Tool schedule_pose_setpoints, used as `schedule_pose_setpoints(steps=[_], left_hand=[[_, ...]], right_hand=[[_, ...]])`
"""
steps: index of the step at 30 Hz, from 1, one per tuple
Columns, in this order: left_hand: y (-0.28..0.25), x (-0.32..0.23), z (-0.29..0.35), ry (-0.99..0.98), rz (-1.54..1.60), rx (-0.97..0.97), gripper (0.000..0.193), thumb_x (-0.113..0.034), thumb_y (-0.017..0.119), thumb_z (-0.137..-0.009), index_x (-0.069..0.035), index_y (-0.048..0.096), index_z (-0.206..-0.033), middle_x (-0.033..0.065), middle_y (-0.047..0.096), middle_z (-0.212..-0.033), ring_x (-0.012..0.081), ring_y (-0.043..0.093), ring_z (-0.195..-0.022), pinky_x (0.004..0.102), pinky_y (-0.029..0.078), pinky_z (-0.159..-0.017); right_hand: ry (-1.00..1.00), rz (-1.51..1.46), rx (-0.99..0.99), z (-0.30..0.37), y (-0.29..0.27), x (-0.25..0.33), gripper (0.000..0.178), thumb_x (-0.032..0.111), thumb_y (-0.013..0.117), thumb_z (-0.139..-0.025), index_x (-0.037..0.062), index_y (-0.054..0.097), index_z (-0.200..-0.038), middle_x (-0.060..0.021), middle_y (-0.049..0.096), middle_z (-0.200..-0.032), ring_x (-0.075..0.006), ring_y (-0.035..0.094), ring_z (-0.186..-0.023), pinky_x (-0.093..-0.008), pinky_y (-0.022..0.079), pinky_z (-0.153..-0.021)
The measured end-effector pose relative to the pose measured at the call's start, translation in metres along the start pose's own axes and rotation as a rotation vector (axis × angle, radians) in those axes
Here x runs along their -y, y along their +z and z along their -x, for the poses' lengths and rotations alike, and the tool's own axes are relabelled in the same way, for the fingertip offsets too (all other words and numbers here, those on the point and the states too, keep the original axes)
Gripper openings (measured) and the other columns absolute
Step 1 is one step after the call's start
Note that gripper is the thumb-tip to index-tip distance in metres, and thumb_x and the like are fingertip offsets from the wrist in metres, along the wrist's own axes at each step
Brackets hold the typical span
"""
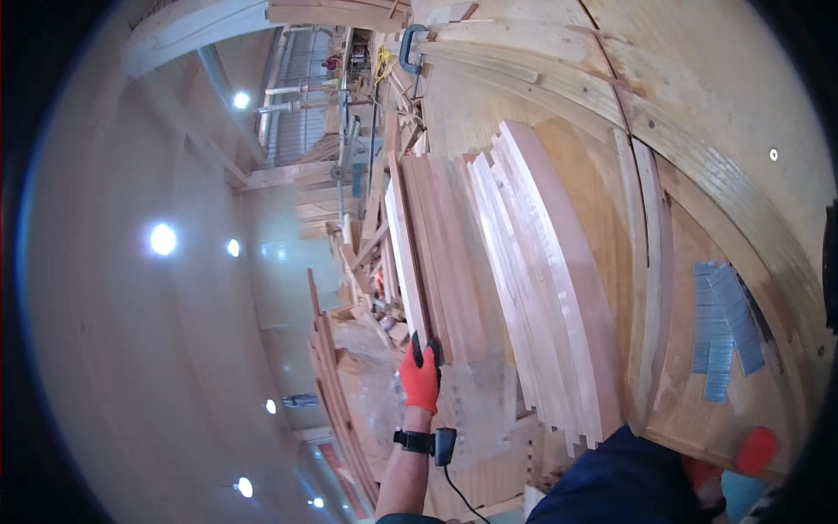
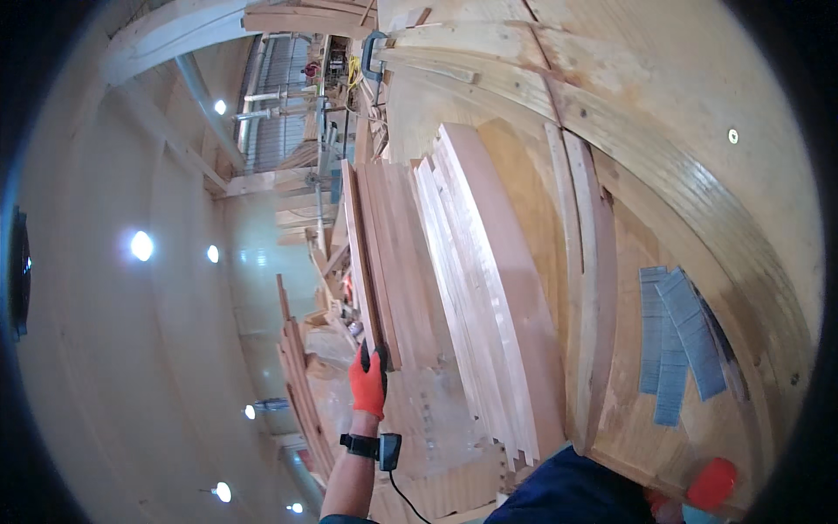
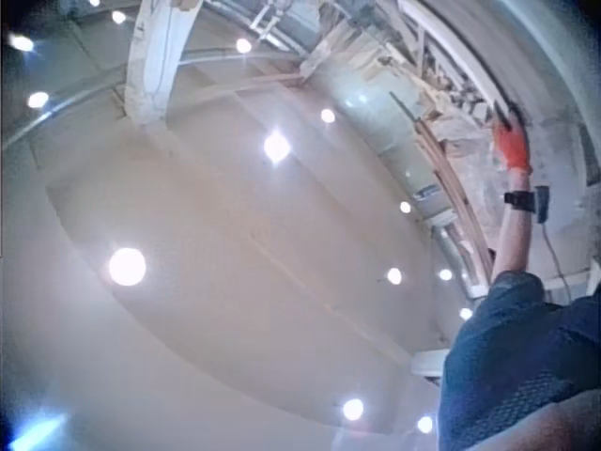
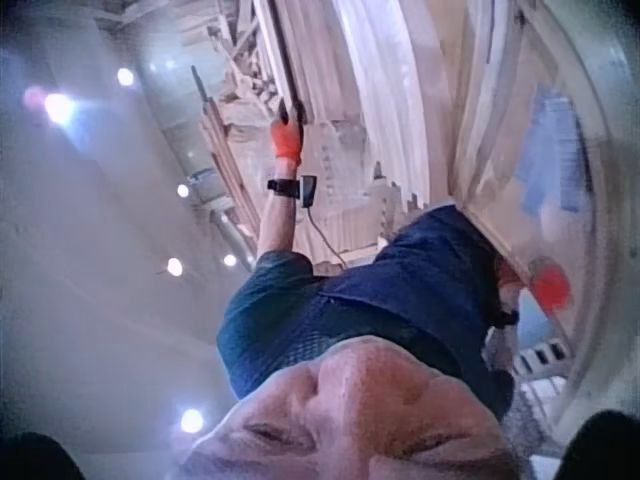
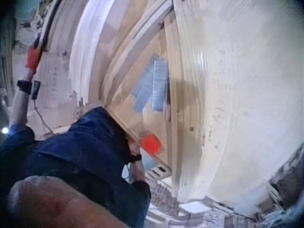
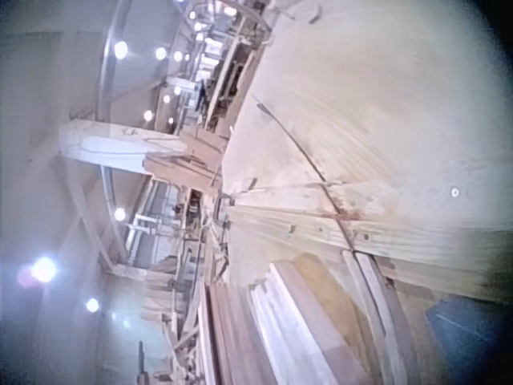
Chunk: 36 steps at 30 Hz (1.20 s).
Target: The person picks up stacks of wooden planks from the floor and places them onto a workbench. They arrange the planks into neat piles, occasionally using a metal measuring tool to check the dimensions of the wood.
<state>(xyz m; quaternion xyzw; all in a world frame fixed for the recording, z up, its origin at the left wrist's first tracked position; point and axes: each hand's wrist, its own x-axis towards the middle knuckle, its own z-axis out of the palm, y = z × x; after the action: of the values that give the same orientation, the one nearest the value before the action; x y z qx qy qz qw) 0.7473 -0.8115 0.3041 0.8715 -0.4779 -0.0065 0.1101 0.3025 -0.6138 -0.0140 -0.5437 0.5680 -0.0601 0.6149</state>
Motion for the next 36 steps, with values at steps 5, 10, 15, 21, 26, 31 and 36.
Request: schedule_pose_setpoints(steps=[5, 10, 15, 21, 26, 31, 36], left_hand=[[-0.009, 0.012, 0.002, 0.142, -0.287, -0.074, 0.056, -0.026, 0.068, -0.090, 0.001, 0.054, -0.138, 0.0233, 0.058, -0.135, 0.0350, 0.056, -0.125, 0.0422, 0.042, -0.107], [0.017, 0.022, 0.000, 0.155, -0.235, -0.052, 0.069, -0.035, 0.074, -0.086, 0.005, 0.052, -0.138, 0.0261, 0.055, -0.136, 0.0357, 0.054, -0.128, 0.0431, 0.040, -0.108], [0.021, -0.006, 0.009, 0.155, -0.289, -0.106, 0.067, -0.037, 0.071, -0.087, -0.002, 0.051, -0.141, 0.0247, 0.051, -0.142, 0.0406, 0.050, -0.131, 0.0453, 0.041, -0.107], [0.032, 0.018, 0.015, 0.106, -0.180, -0.104, 0.069, -0.042, 0.069, -0.087, -0.002, 0.050, -0.141, 0.0220, 0.050, -0.145, 0.0368, 0.048, -0.134, 0.0432, 0.039, -0.111], [0.010, -0.005, 0.007, 0.133, -0.133, -0.109, 0.067, -0.047, 0.068, -0.085, -0.003, 0.055, -0.134, 0.0216, 0.054, -0.140, 0.0366, 0.051, -0.130, 0.0452, 0.043, -0.107], [-0.014, 0.011, 0.006, 0.086, 0.090, -0.106, 0.054, -0.040, 0.064, -0.087, -0.005, 0.059, -0.128, 0.0214, 0.060, -0.129, 0.0355, 0.060, -0.117, 0.0473, 0.049, -0.097], [-0.028, 0.030, 0.000, 0.053, 0.239, -0.147, 0.039, -0.031, 0.060, -0.090, -0.003, 0.064, -0.117, 0.0198, 0.068, -0.107, 0.0381, 0.067, -0.095, 0.0479, 0.052, -0.084]], right_hand=[[-0.136, 0.121, -0.113, 0.021, -0.018, 0.006, 0.049, 0.038, 0.063, -0.091, 0.0116, 0.061, -0.132, -0.0157, 0.063, -0.130, -0.0368, 0.054, -0.125, -0.0494, 0.039, -0.109], [0.120, 0.160, 0.014, 0.045, -0.081, 0.079, 0.061, 0.042, 0.066, -0.085, -0.0005, 0.057, -0.128, -0.0252, 0.066, -0.117, -0.0408, 0.062, -0.110, -0.0469, 0.050, -0.096], [0.000, 0.216, -0.047, 0.098, -0.111, 0.116, 0.047, 0.037, 0.069, -0.084, 0.0077, 0.063, -0.120, -0.0185, 0.069, -0.106, -0.0390, 0.065, -0.099, -0.0447, 0.053, -0.084], [-0.069, 0.193, -0.742, 0.142, -0.176, 0.188, 0.055, 0.030, 0.080, -0.074, 0.0108, 0.065, -0.122, -0.0159, 0.069, -0.107, -0.0367, 0.066, -0.097, -0.0450, 0.053, -0.087], [-0.020, 0.690, -0.798, 0.094, -0.191, 0.190, 0.066, 0.031, 0.084, -0.071, 0.0089, 0.060, -0.129, -0.0226, 0.054, -0.133, -0.0403, 0.054, -0.119, -0.0475, 0.047, -0.098], [0.057, 0.711, -0.754, 0.086, -0.192, 0.176, 0.066, 0.030, 0.082, -0.074, 0.0088, 0.057, -0.131, -0.0244, 0.048, -0.137, -0.0441, 0.046, -0.126, -0.0511, 0.041, -0.105], [-0.115, 0.854, -0.933, 0.071, -0.190, 0.138, 0.050, 0.022, 0.080, -0.076, 0.0093, 0.060, -0.120, -0.0227, 0.055, -0.123, -0.0409, 0.053, -0.116, -0.0500, 0.046, -0.097]])
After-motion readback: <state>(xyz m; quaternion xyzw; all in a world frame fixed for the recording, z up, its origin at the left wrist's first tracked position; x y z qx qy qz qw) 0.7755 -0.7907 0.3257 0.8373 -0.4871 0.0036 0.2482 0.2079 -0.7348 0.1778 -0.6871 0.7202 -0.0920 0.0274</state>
